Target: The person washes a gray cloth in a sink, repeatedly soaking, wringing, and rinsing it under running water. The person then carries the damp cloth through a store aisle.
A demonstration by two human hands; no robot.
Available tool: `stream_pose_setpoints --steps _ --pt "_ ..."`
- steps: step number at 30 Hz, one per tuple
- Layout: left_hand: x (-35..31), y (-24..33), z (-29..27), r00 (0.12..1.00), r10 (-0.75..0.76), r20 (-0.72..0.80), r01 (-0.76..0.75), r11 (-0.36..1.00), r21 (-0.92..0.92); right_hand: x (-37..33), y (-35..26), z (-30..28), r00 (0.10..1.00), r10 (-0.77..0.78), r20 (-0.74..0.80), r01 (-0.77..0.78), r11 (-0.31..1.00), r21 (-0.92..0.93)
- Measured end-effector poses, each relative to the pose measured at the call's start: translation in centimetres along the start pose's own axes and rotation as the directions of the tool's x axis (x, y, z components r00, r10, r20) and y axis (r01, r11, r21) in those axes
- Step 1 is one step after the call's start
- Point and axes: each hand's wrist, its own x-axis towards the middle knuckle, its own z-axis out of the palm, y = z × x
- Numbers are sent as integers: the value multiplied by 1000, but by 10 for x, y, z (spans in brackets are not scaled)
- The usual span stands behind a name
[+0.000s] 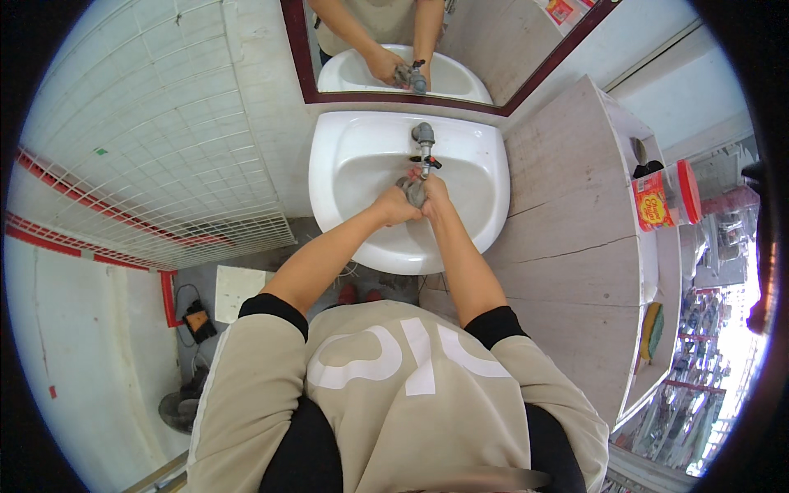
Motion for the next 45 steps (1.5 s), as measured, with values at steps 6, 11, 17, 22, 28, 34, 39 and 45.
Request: stream_pose_setpoints --steps 6,11,17,22,28,34,39,45 --pt "11 -1 -1 982 139 -126 -89 937 339 24 5 1 990 -139 6 138 979 -153" --pt "14 -5 -2 987 132 -96 -75 888 453 34 11 -3 980 -197 11 188 916 -354" --pt "7 2 2 986 134 -96 -69 862 502 31 4 -4 991 -130 -35 88 827 -555" --pt "16 -3 4 977 160 -140 -117 955 272 9 -26 -11 998 60 -24 -64 965 -253" --pt "47 -10 -13 991 88 104 -58 963 -263 -15 -51 -33 975 97 198 -86 994 -65" --pt "42 6 -24 914 -8 405 260 777 -573 -17 -48 -33 992 10 125 7 991 -135" --pt "28 6 -13 867 56 496 333 675 -658 -13 -37 -27 993 24 115 -11 994 -113" --pt "19 -6 -16 832 75 550 370 663 -650 -8 -23 -22 923 180 339 -206 978 44"
